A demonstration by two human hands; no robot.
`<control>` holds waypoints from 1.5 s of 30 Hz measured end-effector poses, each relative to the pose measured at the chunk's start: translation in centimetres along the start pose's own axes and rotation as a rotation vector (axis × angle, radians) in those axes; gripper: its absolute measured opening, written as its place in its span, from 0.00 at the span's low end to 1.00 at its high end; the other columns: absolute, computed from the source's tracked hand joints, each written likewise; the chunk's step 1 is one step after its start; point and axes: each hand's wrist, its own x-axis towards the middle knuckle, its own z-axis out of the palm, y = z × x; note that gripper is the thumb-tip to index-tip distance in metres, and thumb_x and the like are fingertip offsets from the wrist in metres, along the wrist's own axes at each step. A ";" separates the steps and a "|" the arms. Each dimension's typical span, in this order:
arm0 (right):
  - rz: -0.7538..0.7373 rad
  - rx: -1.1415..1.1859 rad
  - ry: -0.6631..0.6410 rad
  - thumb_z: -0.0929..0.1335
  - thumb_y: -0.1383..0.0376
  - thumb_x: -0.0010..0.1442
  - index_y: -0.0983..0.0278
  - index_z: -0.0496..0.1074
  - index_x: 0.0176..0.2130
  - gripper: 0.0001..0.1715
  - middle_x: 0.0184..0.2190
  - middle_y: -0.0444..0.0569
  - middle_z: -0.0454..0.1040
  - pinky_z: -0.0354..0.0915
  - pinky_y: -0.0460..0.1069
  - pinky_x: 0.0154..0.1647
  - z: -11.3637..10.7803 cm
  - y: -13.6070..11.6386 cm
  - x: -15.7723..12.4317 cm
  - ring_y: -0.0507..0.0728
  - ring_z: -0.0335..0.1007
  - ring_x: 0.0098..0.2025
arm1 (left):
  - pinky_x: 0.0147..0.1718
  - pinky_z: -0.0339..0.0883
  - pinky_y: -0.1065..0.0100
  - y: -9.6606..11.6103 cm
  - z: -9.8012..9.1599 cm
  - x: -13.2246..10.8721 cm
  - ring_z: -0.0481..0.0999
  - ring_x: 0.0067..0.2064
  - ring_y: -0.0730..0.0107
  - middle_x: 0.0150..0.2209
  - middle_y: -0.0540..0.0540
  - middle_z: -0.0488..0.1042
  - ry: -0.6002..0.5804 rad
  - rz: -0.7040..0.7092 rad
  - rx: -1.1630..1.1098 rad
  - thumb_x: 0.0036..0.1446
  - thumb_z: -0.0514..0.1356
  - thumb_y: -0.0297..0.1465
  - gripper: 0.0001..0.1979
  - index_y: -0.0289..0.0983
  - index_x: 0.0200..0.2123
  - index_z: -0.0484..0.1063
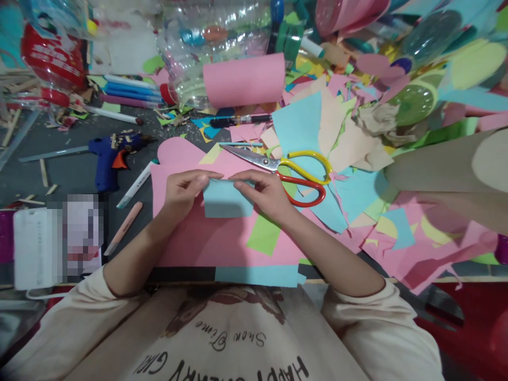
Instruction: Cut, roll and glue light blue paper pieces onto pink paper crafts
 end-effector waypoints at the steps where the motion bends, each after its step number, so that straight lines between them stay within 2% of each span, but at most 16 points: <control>1: -0.002 0.001 0.003 0.73 0.55 0.56 0.59 0.82 0.33 0.11 0.33 0.45 0.84 0.75 0.51 0.38 0.0 0.0 0.0 0.57 0.80 0.36 | 0.42 0.74 0.67 0.0 -0.1 0.0 0.82 0.41 0.63 0.39 0.44 0.84 0.026 -0.004 -0.001 0.57 0.61 0.46 0.18 0.38 0.37 0.83; 3: -0.004 -0.011 0.003 0.73 0.57 0.57 0.58 0.82 0.33 0.09 0.33 0.45 0.84 0.75 0.51 0.40 0.1 0.0 0.0 0.57 0.81 0.36 | 0.40 0.74 0.67 0.0 -0.3 0.1 0.82 0.40 0.63 0.39 0.42 0.84 0.064 -0.008 -0.012 0.57 0.60 0.51 0.23 0.37 0.37 0.83; 6: -0.010 -0.060 -0.031 0.71 0.62 0.58 0.57 0.83 0.35 0.07 0.35 0.45 0.84 0.76 0.52 0.42 0.0 -0.1 -0.1 0.57 0.81 0.38 | 0.39 0.74 0.67 -0.1 -0.3 0.1 0.82 0.40 0.62 0.39 0.42 0.84 0.042 -0.016 -0.027 0.53 0.62 0.53 0.25 0.38 0.36 0.83; 9: -0.045 -0.083 -0.064 0.69 0.67 0.59 0.56 0.83 0.38 0.11 0.38 0.44 0.84 0.76 0.51 0.43 0.0 -0.1 -0.3 0.57 0.82 0.40 | 0.41 0.74 0.67 -0.2 0.0 0.2 0.82 0.41 0.62 0.37 0.43 0.84 0.004 -0.051 -0.004 0.54 0.63 0.51 0.22 0.38 0.33 0.83; 13: -0.080 -0.087 -0.085 0.67 0.68 0.60 0.54 0.82 0.42 0.16 0.40 0.45 0.84 0.75 0.51 0.43 -0.2 -0.1 -0.2 0.56 0.81 0.41 | 0.39 0.74 0.69 -0.2 0.3 0.2 0.82 0.40 0.64 0.37 0.44 0.84 0.017 -0.066 0.024 0.53 0.65 0.44 0.16 0.38 0.34 0.83; 16: -0.074 -0.075 -0.093 0.66 0.67 0.62 0.54 0.82 0.43 0.15 0.40 0.46 0.84 0.75 0.51 0.43 -0.3 -0.1 -0.1 0.56 0.81 0.42 | 0.37 0.74 0.70 -0.2 0.2 0.3 0.82 0.39 0.65 0.37 0.44 0.84 0.035 -0.068 0.052 0.52 0.65 0.40 0.13 0.38 0.35 0.83; 20: -0.004 -0.018 -0.070 0.71 0.58 0.59 0.55 0.82 0.42 0.11 0.40 0.46 0.84 0.75 0.53 0.45 -0.2 0.0 -0.1 0.57 0.80 0.42 | 0.37 0.74 0.70 -0.2 0.1 0.2 0.82 0.38 0.65 0.37 0.46 0.84 0.044 -0.058 0.072 0.52 0.65 0.38 0.11 0.39 0.35 0.83; 25: 0.071 0.025 -0.025 0.72 0.50 0.57 0.56 0.83 0.38 0.15 0.37 0.47 0.84 0.75 0.52 0.42 0.0 0.0 -0.1 0.57 0.80 0.40 | 0.38 0.74 0.70 0.0 0.0 0.1 0.82 0.38 0.66 0.37 0.46 0.84 0.016 -0.049 0.122 0.54 0.65 0.38 0.10 0.40 0.35 0.83; 31: 0.056 0.015 -0.030 0.73 0.53 0.56 0.57 0.83 0.36 0.13 0.36 0.47 0.84 0.74 0.53 0.43 -0.1 0.0 0.0 0.57 0.80 0.39 | 0.37 0.72 0.72 -0.1 -0.3 0.2 0.82 0.39 0.66 0.38 0.46 0.84 -0.036 -0.069 0.119 0.53 0.65 0.39 0.12 0.39 0.37 0.83; 35: 0.026 0.016 -0.033 0.74 0.52 0.55 0.59 0.81 0.34 0.14 0.32 0.46 0.83 0.73 0.50 0.38 -0.1 0.1 0.0 0.55 0.79 0.35 | 0.34 0.71 0.72 -0.2 -0.2 0.2 0.81 0.38 0.66 0.36 0.45 0.84 -0.086 -0.071 0.112 0.53 0.66 0.42 0.14 0.38 0.36 0.82; 39: 0.045 0.029 -0.037 0.75 0.50 0.53 0.60 0.80 0.34 0.17 0.30 0.47 0.82 0.72 0.49 0.35 -0.1 0.5 0.0 0.55 0.77 0.33 | 0.36 0.72 0.71 -0.1 -0.2 0.2 0.82 0.37 0.66 0.36 0.46 0.84 -0.070 -0.042 0.106 0.53 0.66 0.44 0.15 0.38 0.34 0.82; 45: 0.042 0.040 -0.035 0.75 0.51 0.53 0.59 0.81 0.31 0.15 0.29 0.46 0.82 0.73 0.50 0.35 -0.2 0.3 0.0 0.55 0.78 0.32 | 0.36 0.73 0.70 -0.1 -0.2 0.2 0.82 0.37 0.66 0.35 0.46 0.84 -0.059 -0.038 0.093 0.53 0.66 0.43 0.13 0.40 0.32 0.83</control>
